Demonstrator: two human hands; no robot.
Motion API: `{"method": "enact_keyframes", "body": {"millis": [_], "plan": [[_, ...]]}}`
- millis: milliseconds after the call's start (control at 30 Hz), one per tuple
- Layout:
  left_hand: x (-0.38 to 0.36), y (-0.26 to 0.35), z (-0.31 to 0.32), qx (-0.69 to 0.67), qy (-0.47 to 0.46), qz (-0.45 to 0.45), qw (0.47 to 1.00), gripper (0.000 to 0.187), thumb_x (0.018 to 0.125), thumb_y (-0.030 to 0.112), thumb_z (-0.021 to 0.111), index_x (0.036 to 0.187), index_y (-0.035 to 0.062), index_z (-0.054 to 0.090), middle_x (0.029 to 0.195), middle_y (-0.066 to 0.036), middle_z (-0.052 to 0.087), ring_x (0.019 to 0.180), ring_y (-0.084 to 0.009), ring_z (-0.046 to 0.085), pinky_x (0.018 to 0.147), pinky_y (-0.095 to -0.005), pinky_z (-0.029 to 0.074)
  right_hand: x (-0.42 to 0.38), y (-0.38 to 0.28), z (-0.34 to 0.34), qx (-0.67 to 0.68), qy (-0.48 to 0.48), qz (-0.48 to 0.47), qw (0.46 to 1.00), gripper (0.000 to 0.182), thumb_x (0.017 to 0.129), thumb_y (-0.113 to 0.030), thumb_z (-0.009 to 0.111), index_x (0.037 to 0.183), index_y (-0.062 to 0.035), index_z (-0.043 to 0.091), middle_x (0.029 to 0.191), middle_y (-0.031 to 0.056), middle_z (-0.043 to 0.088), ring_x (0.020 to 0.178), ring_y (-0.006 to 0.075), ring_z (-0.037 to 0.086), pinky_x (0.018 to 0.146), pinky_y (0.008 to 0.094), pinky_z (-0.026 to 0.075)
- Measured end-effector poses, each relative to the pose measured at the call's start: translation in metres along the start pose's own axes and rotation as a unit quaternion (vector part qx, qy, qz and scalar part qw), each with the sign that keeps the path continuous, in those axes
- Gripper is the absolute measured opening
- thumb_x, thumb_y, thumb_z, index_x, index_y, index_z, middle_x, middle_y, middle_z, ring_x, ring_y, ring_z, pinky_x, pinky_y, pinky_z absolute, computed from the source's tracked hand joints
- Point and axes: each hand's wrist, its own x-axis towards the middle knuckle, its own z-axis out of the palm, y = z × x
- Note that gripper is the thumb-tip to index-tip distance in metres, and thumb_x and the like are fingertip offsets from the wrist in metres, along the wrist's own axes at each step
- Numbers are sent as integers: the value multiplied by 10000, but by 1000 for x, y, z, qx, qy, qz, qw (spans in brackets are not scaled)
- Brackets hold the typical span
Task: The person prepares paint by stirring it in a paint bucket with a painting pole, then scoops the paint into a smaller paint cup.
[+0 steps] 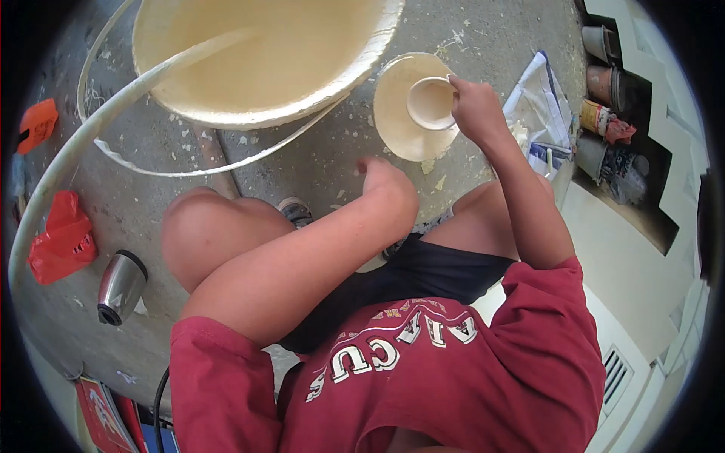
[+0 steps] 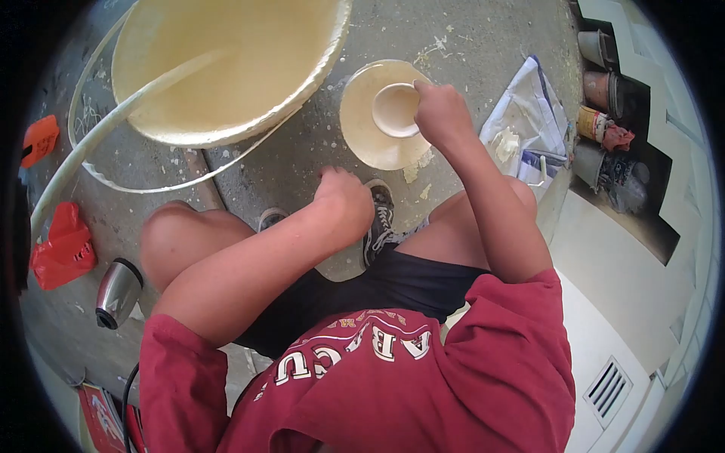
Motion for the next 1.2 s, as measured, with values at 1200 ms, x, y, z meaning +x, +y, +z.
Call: {"method": "enact_keyframes", "body": {"millis": [1200], "plan": [[-15,9,0,-26,1,47,999,397,800,256,618,1141,53,616,1199,-139,573,1111,-308,534,938,-472,383,58,-17,-2,-139,-259,-9,956,171,706,-7,519,789,101,622,792,275,626,741,376,644,655,436,512]]}}
